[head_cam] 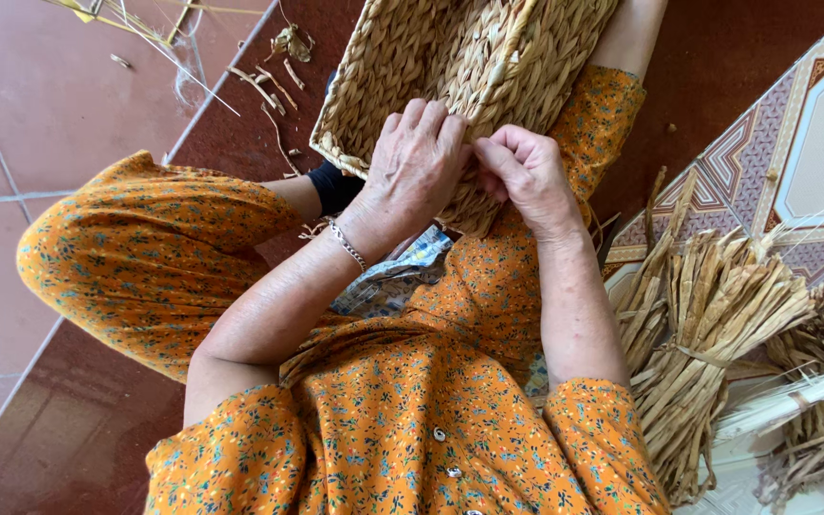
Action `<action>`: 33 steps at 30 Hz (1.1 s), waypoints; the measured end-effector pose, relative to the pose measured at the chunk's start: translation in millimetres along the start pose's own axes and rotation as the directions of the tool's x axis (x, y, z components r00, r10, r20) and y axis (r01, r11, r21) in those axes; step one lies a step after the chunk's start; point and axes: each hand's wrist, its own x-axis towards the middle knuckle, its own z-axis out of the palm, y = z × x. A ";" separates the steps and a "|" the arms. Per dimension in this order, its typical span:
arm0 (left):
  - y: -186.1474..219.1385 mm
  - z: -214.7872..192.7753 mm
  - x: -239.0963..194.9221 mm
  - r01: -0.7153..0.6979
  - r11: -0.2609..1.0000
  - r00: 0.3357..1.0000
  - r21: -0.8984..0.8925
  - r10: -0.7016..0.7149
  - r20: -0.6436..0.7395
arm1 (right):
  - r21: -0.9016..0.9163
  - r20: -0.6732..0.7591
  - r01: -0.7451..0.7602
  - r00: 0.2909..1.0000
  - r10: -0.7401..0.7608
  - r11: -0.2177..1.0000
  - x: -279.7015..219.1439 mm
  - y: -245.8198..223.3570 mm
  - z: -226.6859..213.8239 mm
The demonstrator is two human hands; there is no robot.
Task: The person sits on the floor and weaves a rectangular basket using dried palm leaves. They interlace the leaves by hand, occasionally using scissors to trim excess material and secure the edges.
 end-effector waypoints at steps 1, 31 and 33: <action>1.5 -1.1 -0.1 -0.005 1.000 1.000 0.014 0.006 -0.007 | 0.035 0.009 -0.002 1.000 0.002 0.999 0.6 -0.5 -1.3; -24.8 31.8 -7.3 0.400 0.453 0.883 -0.797 -0.422 0.204 | -0.530 -0.083 0.515 0.759 -0.646 0.674 -75.7 -34.2 29.4; -25.5 23.7 -3.3 0.461 0.402 0.854 -0.791 -0.443 0.273 | -0.475 -0.220 0.450 0.771 -0.598 0.756 -103.4 -6.5 10.8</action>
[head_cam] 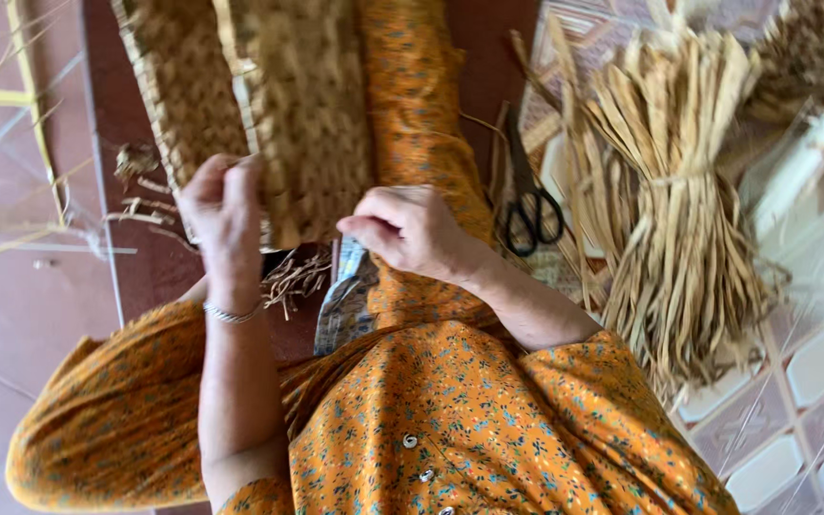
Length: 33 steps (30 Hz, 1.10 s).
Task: The person sits on the floor and weaves a rectangular basket using dried palm leaves. They interlace the leaves by hand, occasionally using scissors to trim excess material and secure the edges.
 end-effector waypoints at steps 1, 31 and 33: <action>4.8 -1.4 0.4 0.006 1.000 1.000 0.008 -0.006 0.004 | 0.032 -0.043 -0.049 0.998 0.050 0.998 -20.2 11.1 -10.0; 47.8 98.3 -78.2 -0.424 0.867 0.825 0.262 0.250 0.507 | 0.699 -0.109 -0.356 0.804 0.584 0.620 -164.8 91.9 -85.2; 48.7 106.8 -81.3 -0.068 0.998 0.852 0.008 0.054 0.521 | 0.611 -0.023 -0.378 0.870 0.493 0.696 -137.5 67.7 -68.0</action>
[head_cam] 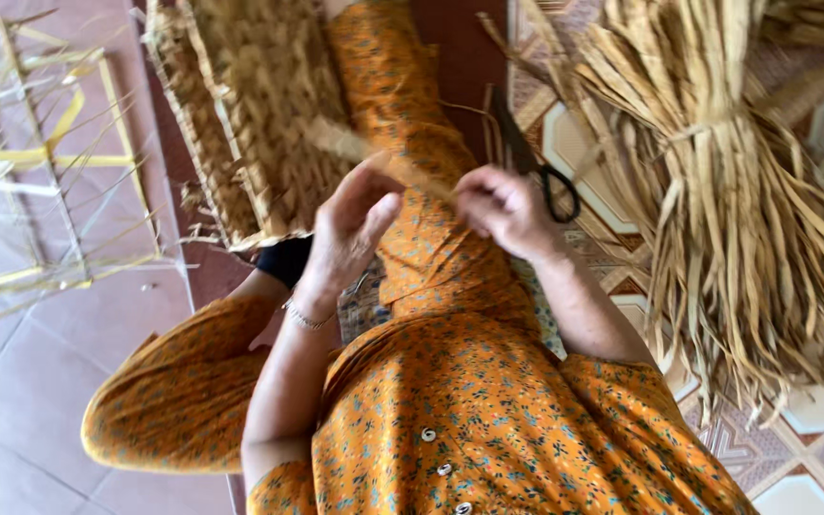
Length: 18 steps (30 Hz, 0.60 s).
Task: The person sits on the floor and weaves a rectangular basket using dried palm leaves. They interlace the leaves by hand, occasionally using scissors to trim excess material and secure the edges.
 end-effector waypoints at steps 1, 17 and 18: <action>0.9 -1.6 0.7 0.012 1.000 1.000 -0.025 -0.013 -0.025 | -0.140 0.061 0.127 0.991 -0.120 0.982 7.6 -5.7 14.5; -65.0 -121.6 -129.2 -0.210 0.866 0.675 -0.454 -0.208 -0.708 | -0.751 0.004 0.219 0.945 -0.327 0.623 18.1 -63.5 -12.3; -74.7 -122.7 -136.4 -0.222 0.846 0.673 -0.484 -0.227 -0.704 | -0.743 0.028 0.235 0.947 -0.321 0.627 18.6 -61.8 -13.8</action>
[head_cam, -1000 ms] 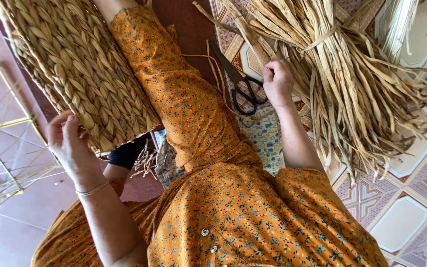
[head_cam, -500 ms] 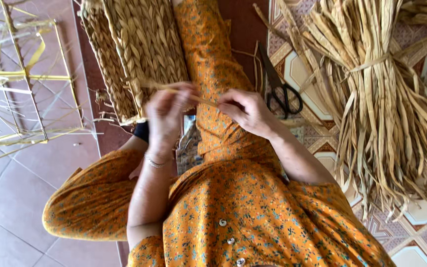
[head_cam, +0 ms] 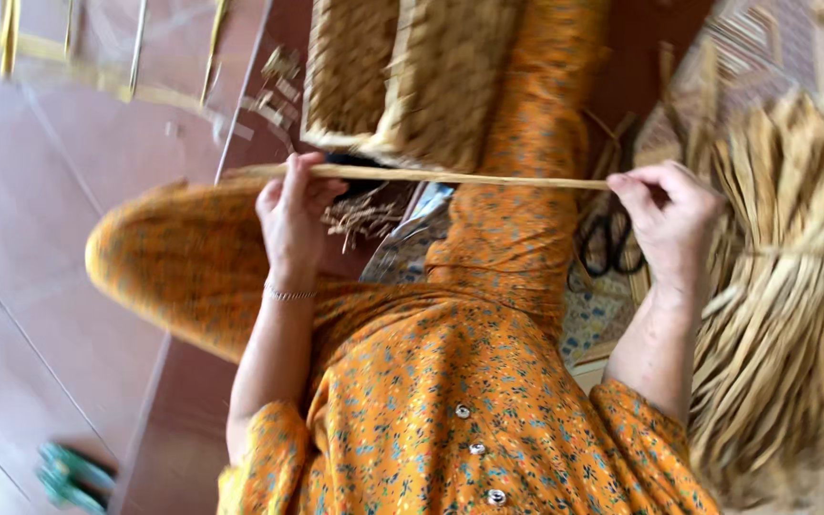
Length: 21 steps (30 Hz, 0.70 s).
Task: The person sits on the floor and weaves a rectangular basket using dried palm leaves. They interlace the leaves by hand, occasionally using scissors to trim excess material and secure the edges.
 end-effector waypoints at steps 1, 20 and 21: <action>-5.4 -9.1 -0.3 0.016 0.999 1.000 -0.034 -0.016 -0.007 | 0.014 0.021 0.014 1.000 -0.014 1.000 0.6 3.3 3.1; -33.1 -38.6 9.0 0.033 0.974 0.999 -0.225 -0.038 -0.016 | -0.490 -0.022 0.300 0.934 -0.356 0.818 54.4 34.3 32.0; -32.6 -37.9 9.7 0.040 0.973 0.999 -0.225 -0.044 -0.014 | -0.524 -0.060 0.318 0.911 -0.407 0.790 55.3 33.4 31.9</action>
